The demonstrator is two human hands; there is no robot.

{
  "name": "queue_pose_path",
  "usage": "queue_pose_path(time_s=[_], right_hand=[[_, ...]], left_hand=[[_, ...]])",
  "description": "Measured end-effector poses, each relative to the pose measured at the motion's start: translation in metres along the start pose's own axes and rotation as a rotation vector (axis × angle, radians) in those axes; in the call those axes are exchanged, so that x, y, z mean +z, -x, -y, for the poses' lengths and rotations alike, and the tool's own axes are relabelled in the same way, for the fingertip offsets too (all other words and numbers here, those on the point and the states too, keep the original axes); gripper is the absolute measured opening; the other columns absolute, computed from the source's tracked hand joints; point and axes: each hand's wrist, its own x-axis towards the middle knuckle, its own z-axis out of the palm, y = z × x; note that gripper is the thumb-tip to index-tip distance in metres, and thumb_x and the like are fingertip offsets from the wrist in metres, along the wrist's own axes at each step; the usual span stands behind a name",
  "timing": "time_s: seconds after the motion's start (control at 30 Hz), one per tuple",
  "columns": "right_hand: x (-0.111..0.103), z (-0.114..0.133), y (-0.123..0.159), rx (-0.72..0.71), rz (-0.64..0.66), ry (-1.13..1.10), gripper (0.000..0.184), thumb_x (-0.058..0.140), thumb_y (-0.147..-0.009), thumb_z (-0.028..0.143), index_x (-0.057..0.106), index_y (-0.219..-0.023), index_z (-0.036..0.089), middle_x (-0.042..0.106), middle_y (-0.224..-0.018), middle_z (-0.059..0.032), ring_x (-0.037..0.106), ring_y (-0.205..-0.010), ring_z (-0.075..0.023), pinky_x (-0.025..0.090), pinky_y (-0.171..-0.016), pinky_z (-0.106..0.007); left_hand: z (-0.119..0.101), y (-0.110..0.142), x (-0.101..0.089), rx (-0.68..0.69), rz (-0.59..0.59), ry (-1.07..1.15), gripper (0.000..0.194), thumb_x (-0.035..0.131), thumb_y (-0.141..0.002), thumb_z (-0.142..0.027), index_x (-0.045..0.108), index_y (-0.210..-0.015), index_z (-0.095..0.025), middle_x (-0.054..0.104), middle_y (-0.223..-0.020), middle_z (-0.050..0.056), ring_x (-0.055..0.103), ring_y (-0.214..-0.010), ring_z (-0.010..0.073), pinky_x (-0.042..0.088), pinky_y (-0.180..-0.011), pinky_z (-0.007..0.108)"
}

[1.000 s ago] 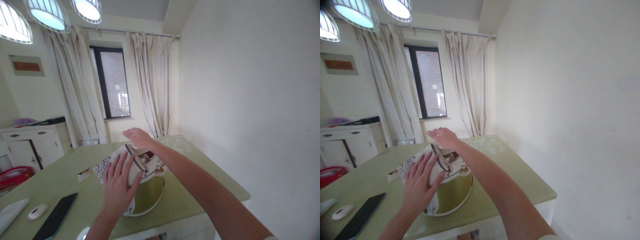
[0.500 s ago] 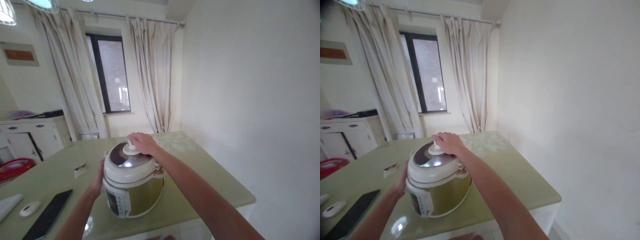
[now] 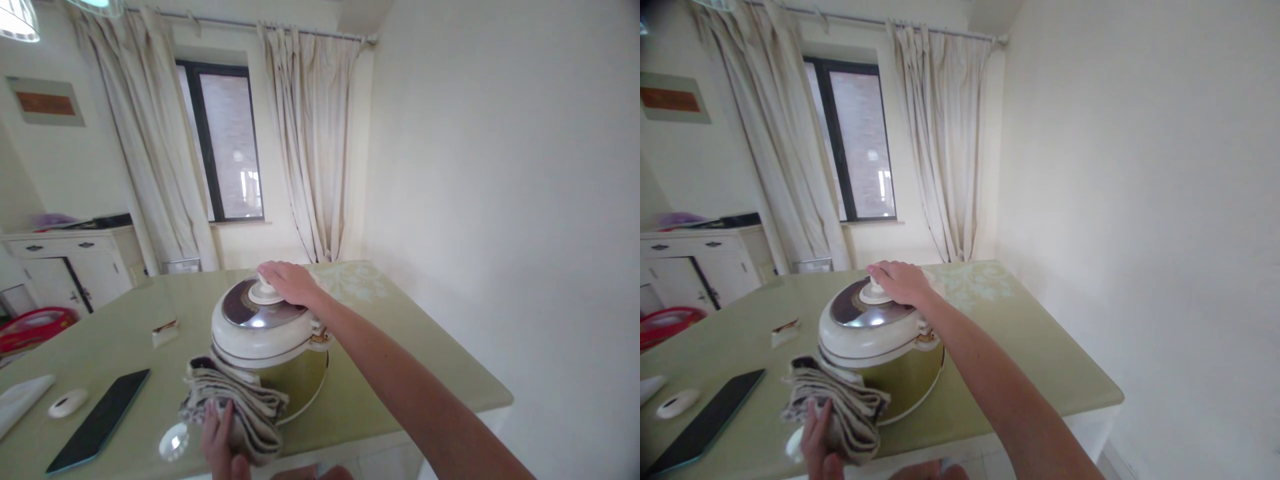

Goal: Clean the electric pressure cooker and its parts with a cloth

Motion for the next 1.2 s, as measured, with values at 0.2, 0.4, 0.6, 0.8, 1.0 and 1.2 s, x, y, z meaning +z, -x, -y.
queue_pose_path(time_s=[0.2, 0.4, 0.6, 0.8, 1.0, 1.2], right_hand=[[-0.002, 0.002, 0.002, 0.023, -0.01, -0.015, 0.054, 0.027, -0.111, 0.063, 0.07, -0.13, 0.034, 0.074, -0.13, -0.0015, 0.066, -0.121, -0.0238, 0.047, -0.101, -0.037], [0.0, -0.001, 0.002, 0.021, -0.062, -0.113, 0.049, 0.035, -0.111, 0.058, 0.071, -0.126, 0.028, 0.073, -0.131, -0.0051, 0.066, -0.122, -0.0236, 0.047, -0.104, -0.038], [-0.001, -0.007, -0.001, 0.106, -0.109, -0.334, 0.051, 0.032, -0.112, 0.047, 0.079, -0.118, 0.027, 0.077, -0.127, -0.0014, 0.066, -0.124, -0.0181, 0.044, -0.109, -0.029], [-0.007, -0.006, 0.001, 0.148, -0.083, -0.353, 0.055, 0.029, -0.112, 0.05, 0.081, -0.118, 0.03, 0.078, -0.123, 0.0001, 0.068, -0.118, -0.02, 0.046, -0.105, -0.03], [-0.01, -0.003, 0.007, 0.163, -0.056, -0.247, 0.054, 0.027, -0.113, 0.049, 0.076, -0.125, 0.032, 0.076, -0.13, 0.0016, 0.065, -0.123, -0.0192, 0.043, -0.107, -0.028], [-0.01, -0.003, 0.005, 0.191, -0.062, -0.257, 0.051, 0.031, -0.111, 0.053, 0.077, -0.123, 0.034, 0.074, -0.134, 0.0025, 0.064, -0.127, -0.0207, 0.043, -0.109, -0.031]], left_hand=[[-0.047, -0.073, -0.022, 0.03, -0.178, 0.023, 0.104, 0.068, -0.089, -0.036, 0.005, -0.171, -0.029, 0.013, -0.178, 0.012, 0.02, -0.161, 0.0443, 0.03, -0.122, 0.077], [-0.041, -0.189, -0.06, 0.103, -0.019, 0.116, 0.065, 0.049, -0.103, -0.037, 0.033, -0.165, -0.024, 0.044, -0.167, 0.012, 0.035, -0.157, 0.0324, 0.029, -0.129, 0.06], [-0.088, -0.225, -0.072, 0.414, 0.141, -0.137, 0.05, 0.058, -0.097, -0.043, 0.062, -0.144, -0.026, 0.07, -0.143, 0.007, 0.06, -0.136, 0.0316, 0.033, -0.124, 0.055], [-0.104, -0.157, -0.052, 0.986, 0.167, -0.165, 0.051, 0.06, -0.093, -0.028, 0.064, -0.143, -0.038, 0.063, -0.152, -0.008, 0.041, -0.153, 0.0151, 0.003, -0.137, 0.04], [-0.033, -0.101, -0.023, 0.301, -0.126, -0.015, 0.089, 0.068, -0.09, -0.028, 0.025, -0.166, -0.044, 0.047, -0.166, 0.005, 0.027, -0.161, 0.0341, 0.019, -0.13, 0.068], [-0.003, -0.177, -0.041, -0.533, 0.024, 0.471, 0.068, 0.036, -0.103, -0.059, 0.039, -0.163, -0.026, 0.045, -0.168, 0.009, 0.034, -0.158, 0.0344, 0.024, -0.131, 0.058]])
